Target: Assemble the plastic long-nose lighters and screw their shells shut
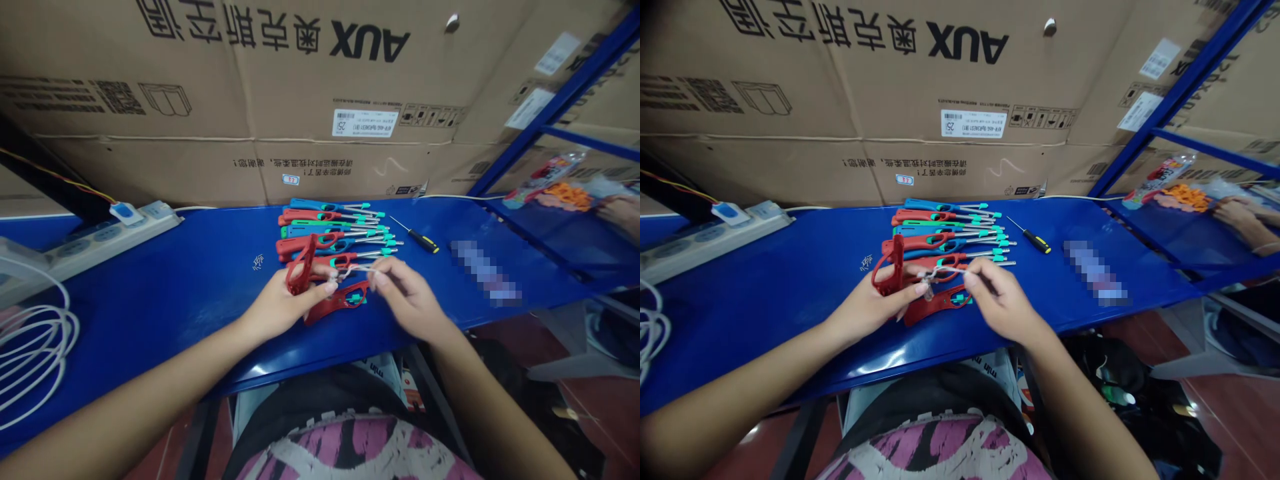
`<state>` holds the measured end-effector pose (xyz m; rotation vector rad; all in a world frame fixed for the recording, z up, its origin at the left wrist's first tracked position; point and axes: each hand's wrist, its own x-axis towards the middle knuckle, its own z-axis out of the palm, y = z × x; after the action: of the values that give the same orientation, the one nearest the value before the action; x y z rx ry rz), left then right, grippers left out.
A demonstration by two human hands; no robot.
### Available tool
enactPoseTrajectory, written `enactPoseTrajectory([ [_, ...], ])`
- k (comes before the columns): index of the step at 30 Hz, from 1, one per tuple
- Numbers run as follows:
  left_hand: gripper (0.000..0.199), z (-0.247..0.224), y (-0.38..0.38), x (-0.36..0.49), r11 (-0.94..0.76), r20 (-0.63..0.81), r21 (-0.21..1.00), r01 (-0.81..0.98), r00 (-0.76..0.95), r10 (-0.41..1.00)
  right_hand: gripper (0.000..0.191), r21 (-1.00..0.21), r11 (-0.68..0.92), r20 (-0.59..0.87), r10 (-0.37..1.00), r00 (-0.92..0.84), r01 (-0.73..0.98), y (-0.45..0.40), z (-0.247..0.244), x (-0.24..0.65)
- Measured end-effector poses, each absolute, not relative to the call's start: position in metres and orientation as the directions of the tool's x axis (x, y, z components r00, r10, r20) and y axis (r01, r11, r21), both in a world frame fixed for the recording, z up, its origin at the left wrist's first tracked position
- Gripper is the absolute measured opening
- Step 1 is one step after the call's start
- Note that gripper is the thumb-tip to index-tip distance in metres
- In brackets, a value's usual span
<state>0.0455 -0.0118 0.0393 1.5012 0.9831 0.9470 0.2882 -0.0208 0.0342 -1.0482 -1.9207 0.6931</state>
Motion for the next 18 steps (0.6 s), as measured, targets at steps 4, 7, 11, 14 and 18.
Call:
enactPoseTrajectory([
  [4, 0.034, 0.034, -0.018, 0.053, -0.124, 0.110, 0.992, 0.017, 0.351, 0.930, 0.043, -0.804, 0.445, 0.303, 0.878, -0.371, 0.394, -0.031, 0.025, 0.252],
  [7, 0.032, 0.030, -0.017, 0.053, -0.106, 0.083, 0.993, 0.043, 0.371, 0.925, 0.042, -0.794, 0.427, 0.253, 0.879, -0.404, 0.434, -0.027, 0.025, 0.248],
  [11, 0.036, 0.020, -0.015, 0.049, -0.306, 0.222, 0.932, 0.195, 0.362, 0.906, 0.035, -0.647, 0.461, 0.216, 0.875, -0.433, 0.607, -0.022, 0.036, 0.263],
  [14, 0.062, 0.011, -0.018, 0.047, -0.465, 0.280, 0.773, 0.430, 0.427, 0.860, 0.030, -0.404, 0.470, 0.231, 0.883, -0.410, 0.785, -0.018, 0.042, 0.278],
  [18, 0.066, 0.005, -0.022, 0.045, -0.478, 0.160, 0.615, 0.627, 0.494, 0.855, 0.014, -0.322, 0.534, 0.180, 0.845, -0.503, 0.782, -0.012, 0.034, 0.289],
])
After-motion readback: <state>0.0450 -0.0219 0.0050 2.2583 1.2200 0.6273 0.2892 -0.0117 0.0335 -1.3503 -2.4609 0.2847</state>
